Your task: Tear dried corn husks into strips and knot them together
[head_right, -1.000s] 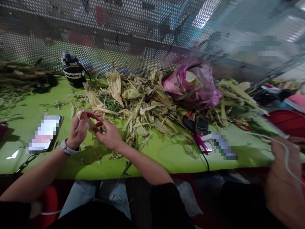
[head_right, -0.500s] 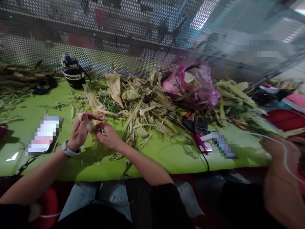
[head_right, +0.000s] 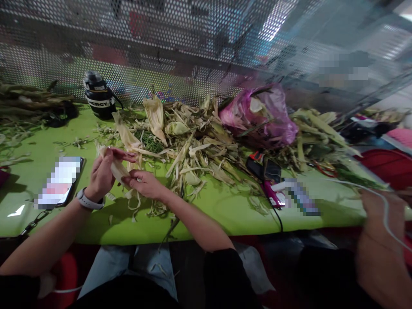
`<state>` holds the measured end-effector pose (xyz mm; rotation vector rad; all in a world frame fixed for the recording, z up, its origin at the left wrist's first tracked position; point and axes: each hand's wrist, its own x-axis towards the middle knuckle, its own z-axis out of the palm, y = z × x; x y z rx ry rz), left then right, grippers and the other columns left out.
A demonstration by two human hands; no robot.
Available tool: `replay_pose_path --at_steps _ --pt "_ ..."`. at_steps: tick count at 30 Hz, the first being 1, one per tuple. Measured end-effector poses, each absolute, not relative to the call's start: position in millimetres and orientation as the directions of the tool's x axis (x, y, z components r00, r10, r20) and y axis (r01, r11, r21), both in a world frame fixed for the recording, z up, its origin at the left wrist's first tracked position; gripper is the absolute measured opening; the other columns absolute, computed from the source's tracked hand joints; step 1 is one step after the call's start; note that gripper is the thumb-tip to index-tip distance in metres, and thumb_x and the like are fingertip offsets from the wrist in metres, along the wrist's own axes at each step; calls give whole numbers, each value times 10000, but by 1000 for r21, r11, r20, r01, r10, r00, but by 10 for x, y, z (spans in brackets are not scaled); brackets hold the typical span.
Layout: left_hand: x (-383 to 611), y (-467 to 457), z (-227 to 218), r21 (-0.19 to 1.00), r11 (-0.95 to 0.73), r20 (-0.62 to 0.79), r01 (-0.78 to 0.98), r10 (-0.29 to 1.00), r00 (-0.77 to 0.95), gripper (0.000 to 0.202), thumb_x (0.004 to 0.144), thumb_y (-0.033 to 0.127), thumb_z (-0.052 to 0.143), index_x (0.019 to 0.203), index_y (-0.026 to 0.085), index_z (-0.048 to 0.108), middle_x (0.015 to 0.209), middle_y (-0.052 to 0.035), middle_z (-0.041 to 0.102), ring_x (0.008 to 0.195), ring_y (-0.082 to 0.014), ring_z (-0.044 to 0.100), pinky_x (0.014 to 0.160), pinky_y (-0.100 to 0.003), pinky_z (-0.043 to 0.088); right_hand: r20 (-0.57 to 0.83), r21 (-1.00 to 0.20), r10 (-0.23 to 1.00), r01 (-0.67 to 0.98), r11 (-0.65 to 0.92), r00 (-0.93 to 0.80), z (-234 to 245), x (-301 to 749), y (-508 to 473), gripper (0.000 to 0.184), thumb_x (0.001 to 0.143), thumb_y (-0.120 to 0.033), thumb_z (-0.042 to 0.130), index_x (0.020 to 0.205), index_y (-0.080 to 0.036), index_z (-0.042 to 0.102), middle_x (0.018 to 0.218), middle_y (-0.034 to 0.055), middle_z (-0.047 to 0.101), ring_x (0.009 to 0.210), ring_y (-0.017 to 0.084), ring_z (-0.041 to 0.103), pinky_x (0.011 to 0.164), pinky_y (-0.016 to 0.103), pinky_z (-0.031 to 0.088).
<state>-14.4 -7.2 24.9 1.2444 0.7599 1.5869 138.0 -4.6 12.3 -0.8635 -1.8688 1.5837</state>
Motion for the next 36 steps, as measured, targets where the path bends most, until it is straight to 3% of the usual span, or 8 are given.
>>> replay_pose_path --at_steps 7,12,17,20,25,29,36 --pt "-205 -6 323 881 -317 313 -351 947 -72 347 951 485 487 879 181 640 752 -55 740 946 -231 722 987 -420 511 -133 -990 551 135 -36 -824 156 1477 28 345 890 -456 597 974 -152 738 934 40 678 850 126 588 792 248 447" --pt "-236 34 358 880 -265 260 -394 963 -67 326 966 428 478 857 168 642 722 -55 728 858 -201 724 933 -379 536 -138 -985 451 169 28 -882 157 1521 36 334 898 -446 596 999 -170 753 876 18 692 783 99 579 729 220 430" --pt "-291 98 369 864 -219 173 -453 975 -141 330 966 414 488 837 155 646 691 -61 706 775 -176 715 880 -330 538 -150 -987 548 161 -29 -823 156 1478 -5 403 867 -522 603 991 -170 755 877 26 719 751 103 598 692 226 454" --pt "-322 139 375 849 -215 129 -483 970 -206 328 965 417 491 836 157 644 673 -46 695 720 -155 702 841 -305 534 -122 -992 633 75 -100 -764 123 1420 -18 467 796 -588 655 946 -156 749 908 58 747 860 148 650 816 287 495" --pt "-336 182 368 829 -179 50 -530 968 -247 325 960 420 497 837 158 643 632 -24 674 682 -138 684 832 -292 530 -86 -992 689 -1 -126 -720 93 1373 -17 395 786 -520 705 924 -151 733 898 70 762 917 142 671 971 330 460" --pt "-339 201 351 825 -173 41 -537 968 -248 335 967 415 484 825 157 646 628 -28 680 679 -138 684 823 -287 532 -136 -978 622 5 -208 -771 109 1390 -21 378 807 -508 685 859 -137 731 761 52 749 787 144 689 895 339 495" --pt "-366 238 322 790 -168 2 -590 962 -272 325 987 362 449 831 156 647 609 -16 675 647 -125 675 823 -293 543 -141 -962 691 -66 -264 -709 51 1391 -16 392 770 -506 713 792 -115 732 662 53 729 695 154 695 799 321 514"
